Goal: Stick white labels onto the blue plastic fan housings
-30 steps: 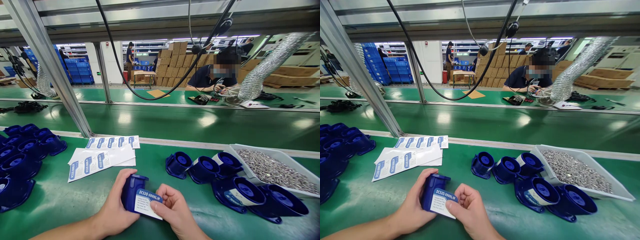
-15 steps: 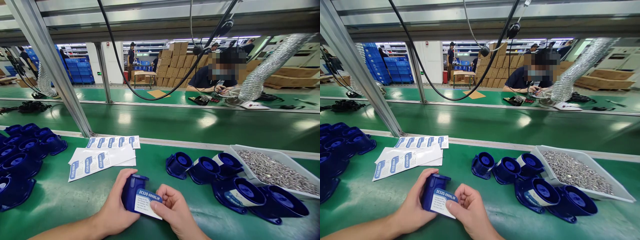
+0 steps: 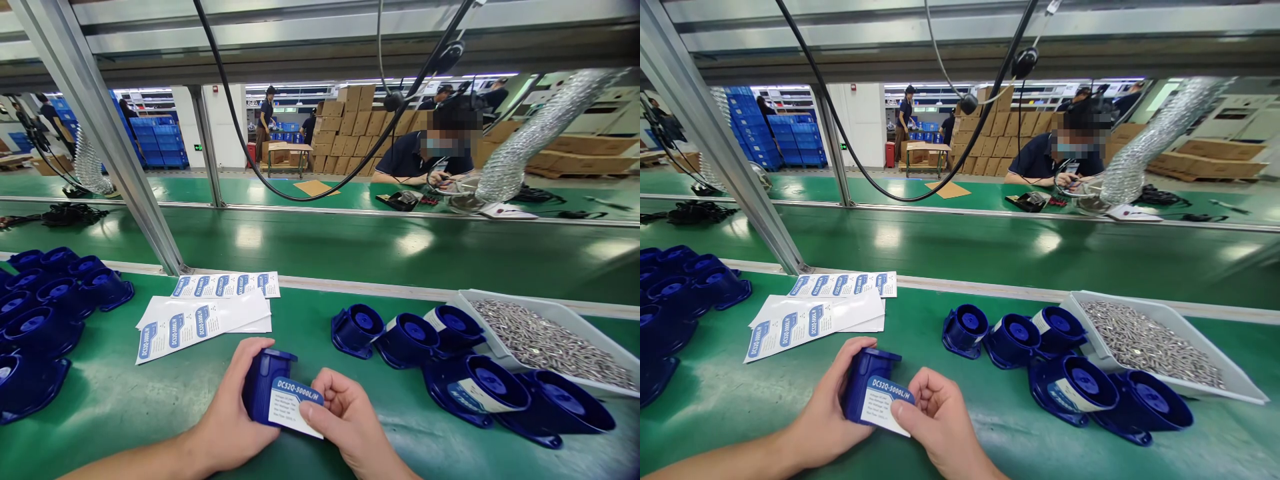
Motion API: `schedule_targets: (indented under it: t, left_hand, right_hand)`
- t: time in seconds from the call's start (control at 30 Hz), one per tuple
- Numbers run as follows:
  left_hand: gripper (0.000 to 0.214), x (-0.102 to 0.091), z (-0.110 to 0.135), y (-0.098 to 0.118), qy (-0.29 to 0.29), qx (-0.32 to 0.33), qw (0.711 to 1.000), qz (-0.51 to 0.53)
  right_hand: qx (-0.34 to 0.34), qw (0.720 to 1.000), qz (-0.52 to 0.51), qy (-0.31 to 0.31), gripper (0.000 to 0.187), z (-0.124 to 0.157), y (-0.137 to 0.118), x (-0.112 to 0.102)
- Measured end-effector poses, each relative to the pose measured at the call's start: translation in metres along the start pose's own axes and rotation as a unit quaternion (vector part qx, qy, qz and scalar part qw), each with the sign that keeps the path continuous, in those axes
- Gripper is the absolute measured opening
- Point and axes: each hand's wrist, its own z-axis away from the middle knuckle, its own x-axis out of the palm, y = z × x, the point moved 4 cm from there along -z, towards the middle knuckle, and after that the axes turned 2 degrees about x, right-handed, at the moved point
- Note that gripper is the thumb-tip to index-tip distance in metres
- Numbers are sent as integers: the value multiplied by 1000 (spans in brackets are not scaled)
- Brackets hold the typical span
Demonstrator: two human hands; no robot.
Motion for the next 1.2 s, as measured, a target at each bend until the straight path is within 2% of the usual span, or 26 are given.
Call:
schedule_targets:
  t: [1.2]
  left_hand:
    - [94, 0, 0, 1, 2, 14, 1000, -9]
  right_hand:
    - [10, 1000, 19, 7, 58, -1, -2, 0]
